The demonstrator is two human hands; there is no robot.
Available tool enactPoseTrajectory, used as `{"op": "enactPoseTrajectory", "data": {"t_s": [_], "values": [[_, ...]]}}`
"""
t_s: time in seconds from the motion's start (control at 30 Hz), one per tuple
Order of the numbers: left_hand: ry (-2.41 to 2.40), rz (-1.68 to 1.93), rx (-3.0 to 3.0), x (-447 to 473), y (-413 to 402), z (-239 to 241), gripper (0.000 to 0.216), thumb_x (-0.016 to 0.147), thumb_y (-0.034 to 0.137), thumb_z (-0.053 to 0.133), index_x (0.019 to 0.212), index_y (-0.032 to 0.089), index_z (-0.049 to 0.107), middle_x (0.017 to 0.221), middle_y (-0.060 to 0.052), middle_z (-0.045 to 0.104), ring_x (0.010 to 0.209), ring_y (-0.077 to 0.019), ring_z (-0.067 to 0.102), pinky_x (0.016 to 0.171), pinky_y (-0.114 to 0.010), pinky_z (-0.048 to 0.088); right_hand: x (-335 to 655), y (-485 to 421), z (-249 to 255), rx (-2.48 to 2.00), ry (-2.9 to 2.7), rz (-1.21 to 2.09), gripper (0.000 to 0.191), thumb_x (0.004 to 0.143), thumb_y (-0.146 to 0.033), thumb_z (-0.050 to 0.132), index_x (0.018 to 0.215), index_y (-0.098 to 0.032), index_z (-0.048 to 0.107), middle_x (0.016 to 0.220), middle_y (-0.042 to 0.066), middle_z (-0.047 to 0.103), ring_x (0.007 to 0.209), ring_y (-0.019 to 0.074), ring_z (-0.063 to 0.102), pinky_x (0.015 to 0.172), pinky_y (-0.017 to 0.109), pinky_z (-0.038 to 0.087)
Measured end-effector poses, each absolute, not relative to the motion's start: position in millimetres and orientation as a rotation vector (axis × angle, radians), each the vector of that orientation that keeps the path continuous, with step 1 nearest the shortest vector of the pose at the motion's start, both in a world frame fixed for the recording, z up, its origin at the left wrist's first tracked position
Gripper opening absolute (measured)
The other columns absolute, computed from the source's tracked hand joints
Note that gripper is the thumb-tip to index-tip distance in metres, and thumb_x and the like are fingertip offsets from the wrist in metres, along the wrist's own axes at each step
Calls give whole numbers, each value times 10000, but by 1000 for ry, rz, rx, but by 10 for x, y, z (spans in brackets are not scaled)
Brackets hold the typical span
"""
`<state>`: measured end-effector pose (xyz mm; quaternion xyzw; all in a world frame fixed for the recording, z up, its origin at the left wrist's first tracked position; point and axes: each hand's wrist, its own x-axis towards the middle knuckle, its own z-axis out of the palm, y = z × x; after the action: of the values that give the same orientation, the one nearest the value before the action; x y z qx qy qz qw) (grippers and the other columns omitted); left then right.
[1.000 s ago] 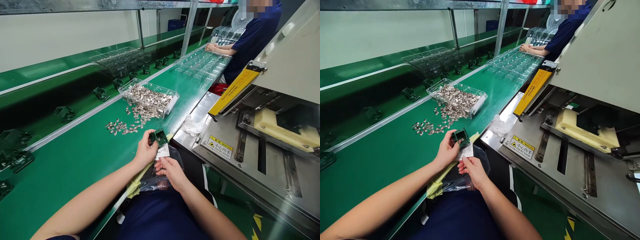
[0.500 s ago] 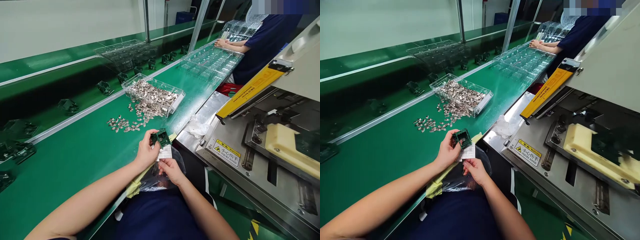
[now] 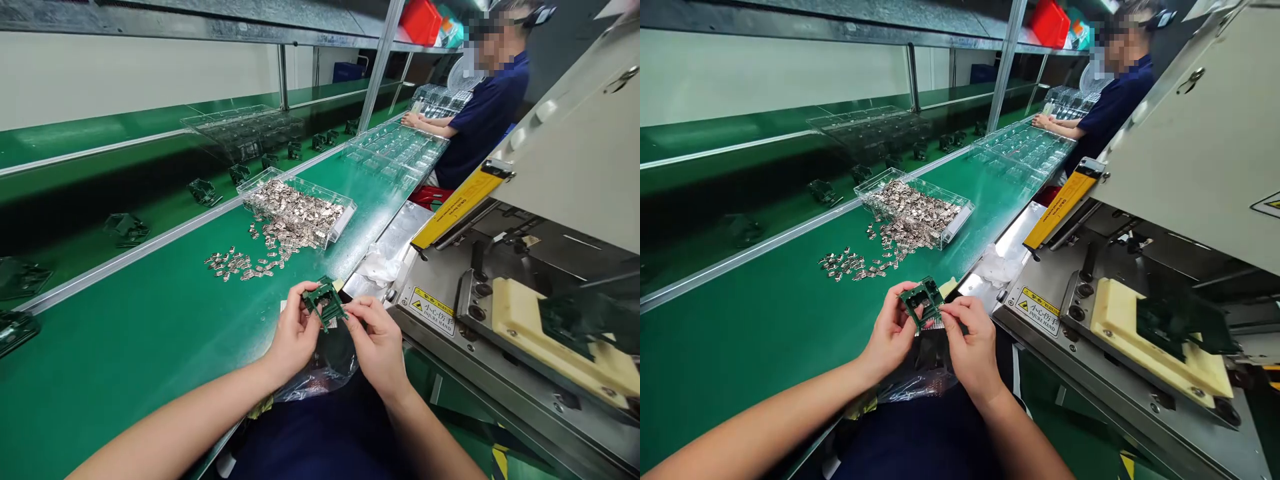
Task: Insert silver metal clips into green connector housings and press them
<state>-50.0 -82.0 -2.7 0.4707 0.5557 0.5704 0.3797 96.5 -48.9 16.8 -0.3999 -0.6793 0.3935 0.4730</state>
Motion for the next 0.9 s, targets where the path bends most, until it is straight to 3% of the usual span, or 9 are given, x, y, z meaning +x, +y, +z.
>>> {"op": "enactPoseTrajectory", "data": {"t_s": [0.2, 0.3, 0.4, 0.47, 0.6, 0.7, 0.77, 0.83, 0.9], "values": [[1307, 1481, 1293, -324, -875, 62, 321, 909, 212, 478, 1222, 236, 408, 1069, -52, 603, 891, -139, 622, 810, -278, 528, 882, -518, 179, -985, -1632, 844, 103, 845, -198, 631, 844, -248, 722, 947, 57, 543, 913, 216, 556, 792, 346, 482], [1308, 1460, 1349, -253, -897, 86, 321, 899, 215, 472, 1215, 238, 422, 1117, -67, 600, 898, -145, 638, 786, -274, 541, 927, -561, 214, -1053, -1576, 812, 66, 819, -202, 653, 778, -232, 694, 954, 57, 534, 919, 215, 553, 828, 353, 467], [1393, 1449, 1404, -164, -987, 77, 320, 863, 250, 512, 1180, 242, 467, 1068, -54, 608, 823, -150, 645, 699, -258, 554, 969, -667, 244, -1105, -1431, 900, 102, 771, -242, 694, 697, -222, 627, 952, 54, 552, 880, 208, 565, 750, 331, 482], [1445, 1453, 1440, -125, -994, 35, 345, 831, 296, 564, 1166, 255, 489, 1036, -42, 611, 794, -159, 645, 670, -258, 559, 993, -677, 195, -1076, -1271, 1053, 228, 711, -320, 752, 681, -218, 551, 1004, 59, 569, 870, 210, 579, 642, 297, 483], [1378, 1318, 1492, 27, -823, 29, 480, 786, 396, 643, 1221, 277, 480, 1076, -46, 635, 821, -198, 659, 657, -284, 583, 1285, -547, 119, -974, -972, 1268, 495, 555, -427, 845, 851, -244, 493, 1036, 64, 603, 793, 215, 606, 490, 262, 477], [1257, 1173, 1511, 263, -755, 197, 509, 794, 474, 618, 1249, 282, 492, 1049, -56, 675, 805, -228, 672, 566, -288, 581, 1746, -649, 309, -995, -1274, 922, 666, 612, -350, 827, 1188, -254, 505, 1243, 112, 558, 1048, 269, 592, 736, 352, 542], [1144, 1068, 1578, 448, -727, 352, 468, 804, 477, 603, 1223, 282, 529, 1044, -55, 695, 862, -246, 685, 601, -291, 592, 2104, -808, 509, -934, -1556, 672, 777, 650, -305, 818, 1334, -257, 454, 1368, 125, 501, 1233, 289, 498, 980, 416, 450], [984, 964, 1714, 635, -670, 517, 428, 802, 436, 615, 1198, 280, 574, 1061, -60, 704, 944, -262, 686, 715, -314, 602, 2453, -985, 686, -878, -1669, 556, 705, 685, -317, 814, 1317, -279, 503, 1302, 97, 577, 1214, 270, 523, 1059, 422, 382], [800, 844, 1876, 827, -566, 692, 469, 784, 381, 649, 1240, 296, 578, 1092, -68, 705, 989, -276, 681, 807, -351, 591, 2772, -1158, 787, -932, -1658, 533, 624, 694, -339, 814, 1262, -287, 562, 1224, 79, 627, 1157, 268, 561, 1043, 421, 402]]}}
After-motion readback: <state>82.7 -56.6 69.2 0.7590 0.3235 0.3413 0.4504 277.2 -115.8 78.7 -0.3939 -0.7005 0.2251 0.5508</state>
